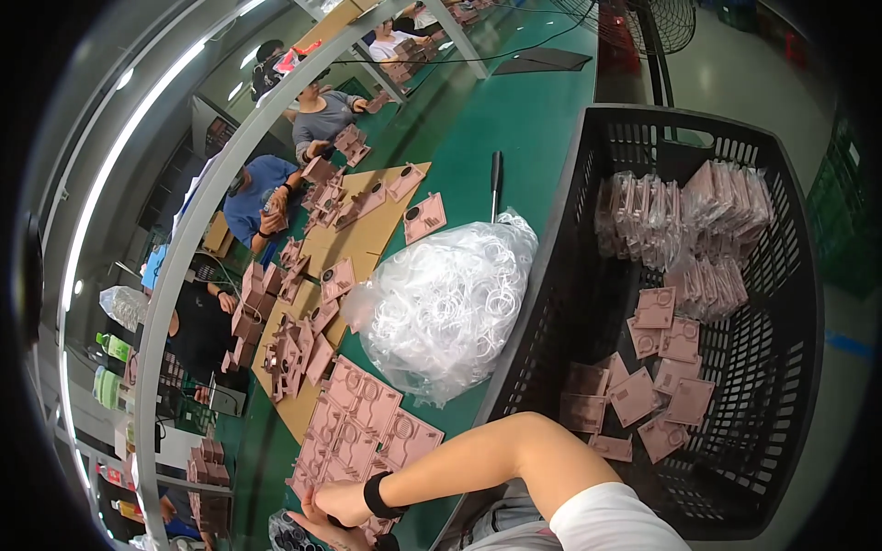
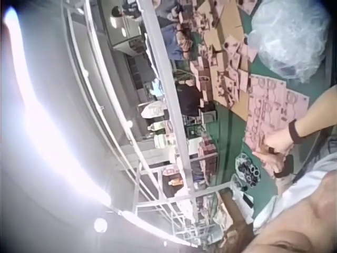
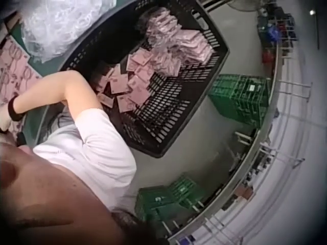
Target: The person arranges pink plastic panels on the table, peels the adhesive backing from small black speakers, and presses them into circular recesses on the panels.
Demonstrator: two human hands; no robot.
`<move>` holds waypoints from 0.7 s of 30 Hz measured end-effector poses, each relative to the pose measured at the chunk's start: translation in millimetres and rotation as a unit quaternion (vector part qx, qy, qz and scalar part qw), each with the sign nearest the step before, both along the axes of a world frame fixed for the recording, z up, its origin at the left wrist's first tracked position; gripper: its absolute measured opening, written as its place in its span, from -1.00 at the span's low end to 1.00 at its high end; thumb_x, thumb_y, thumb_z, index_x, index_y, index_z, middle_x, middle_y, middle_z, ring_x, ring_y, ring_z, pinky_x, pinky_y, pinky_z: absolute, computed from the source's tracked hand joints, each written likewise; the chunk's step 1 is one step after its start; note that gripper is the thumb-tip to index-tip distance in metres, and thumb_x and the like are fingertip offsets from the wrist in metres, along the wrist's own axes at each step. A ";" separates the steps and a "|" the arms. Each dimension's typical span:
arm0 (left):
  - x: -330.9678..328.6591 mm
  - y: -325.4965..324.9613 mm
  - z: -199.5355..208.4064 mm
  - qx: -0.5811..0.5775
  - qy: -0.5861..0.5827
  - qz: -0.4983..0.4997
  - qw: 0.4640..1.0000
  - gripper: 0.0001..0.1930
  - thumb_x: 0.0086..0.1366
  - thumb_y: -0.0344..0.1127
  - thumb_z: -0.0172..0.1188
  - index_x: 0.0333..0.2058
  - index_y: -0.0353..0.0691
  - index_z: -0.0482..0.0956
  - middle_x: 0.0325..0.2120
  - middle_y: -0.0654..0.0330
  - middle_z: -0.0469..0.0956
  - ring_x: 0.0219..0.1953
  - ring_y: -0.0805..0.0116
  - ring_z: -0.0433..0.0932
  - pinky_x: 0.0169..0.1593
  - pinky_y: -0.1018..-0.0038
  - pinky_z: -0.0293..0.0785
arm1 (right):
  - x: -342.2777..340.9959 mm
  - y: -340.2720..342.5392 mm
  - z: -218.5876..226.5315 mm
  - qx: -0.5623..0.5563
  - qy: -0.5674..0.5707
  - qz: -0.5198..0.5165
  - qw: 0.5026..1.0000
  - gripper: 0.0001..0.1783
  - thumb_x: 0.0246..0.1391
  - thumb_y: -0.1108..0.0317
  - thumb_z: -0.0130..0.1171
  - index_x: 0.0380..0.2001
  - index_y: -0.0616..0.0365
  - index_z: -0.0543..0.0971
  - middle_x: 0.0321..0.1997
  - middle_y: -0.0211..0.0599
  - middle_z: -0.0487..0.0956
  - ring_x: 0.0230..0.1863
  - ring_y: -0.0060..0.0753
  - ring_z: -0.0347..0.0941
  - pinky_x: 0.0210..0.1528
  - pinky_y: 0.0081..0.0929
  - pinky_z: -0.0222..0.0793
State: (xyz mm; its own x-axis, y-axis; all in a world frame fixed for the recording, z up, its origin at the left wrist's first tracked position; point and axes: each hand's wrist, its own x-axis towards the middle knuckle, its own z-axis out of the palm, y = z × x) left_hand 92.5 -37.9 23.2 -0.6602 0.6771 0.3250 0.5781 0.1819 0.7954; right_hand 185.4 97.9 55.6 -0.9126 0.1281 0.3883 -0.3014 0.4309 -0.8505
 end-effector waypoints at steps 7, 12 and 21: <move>14.3 16.7 25.6 -0.076 0.134 -0.030 0.988 -0.40 0.33 0.15 -0.10 0.09 -0.25 0.30 -0.10 0.06 0.48 -0.06 0.14 0.45 0.07 0.27 0.37 | -15.7 -1.1 -9.0 -0.076 0.107 -0.070 0.989 -0.86 -0.25 0.52 0.06 -0.55 0.38 0.51 -0.42 0.12 0.56 -0.32 0.10 0.52 -0.34 -0.20 0.41; 50.9 58.1 73.4 0.017 -0.547 0.147 0.824 -0.43 0.27 -0.01 0.10 0.10 -0.29 0.29 -0.14 0.10 0.50 -0.08 0.21 0.47 0.08 0.35 0.37 | -27.5 11.6 -26.9 -0.043 0.008 -0.057 0.997 -0.85 -0.27 0.52 0.07 -0.54 0.39 0.53 -0.48 0.10 0.56 -0.34 0.13 0.52 -0.36 -0.18 0.42; -11.8 21.3 9.5 0.040 -0.722 -0.082 0.686 -0.52 0.33 0.06 -0.05 -0.01 -0.22 0.39 -0.24 0.07 0.54 -0.30 0.16 0.54 -0.34 0.30 0.51 | -14.3 38.8 -7.3 -0.051 -0.193 0.111 0.974 -0.80 -0.23 0.55 0.10 -0.43 0.45 0.52 -0.56 0.02 0.56 -0.58 -0.08 0.53 -0.62 -0.28 0.38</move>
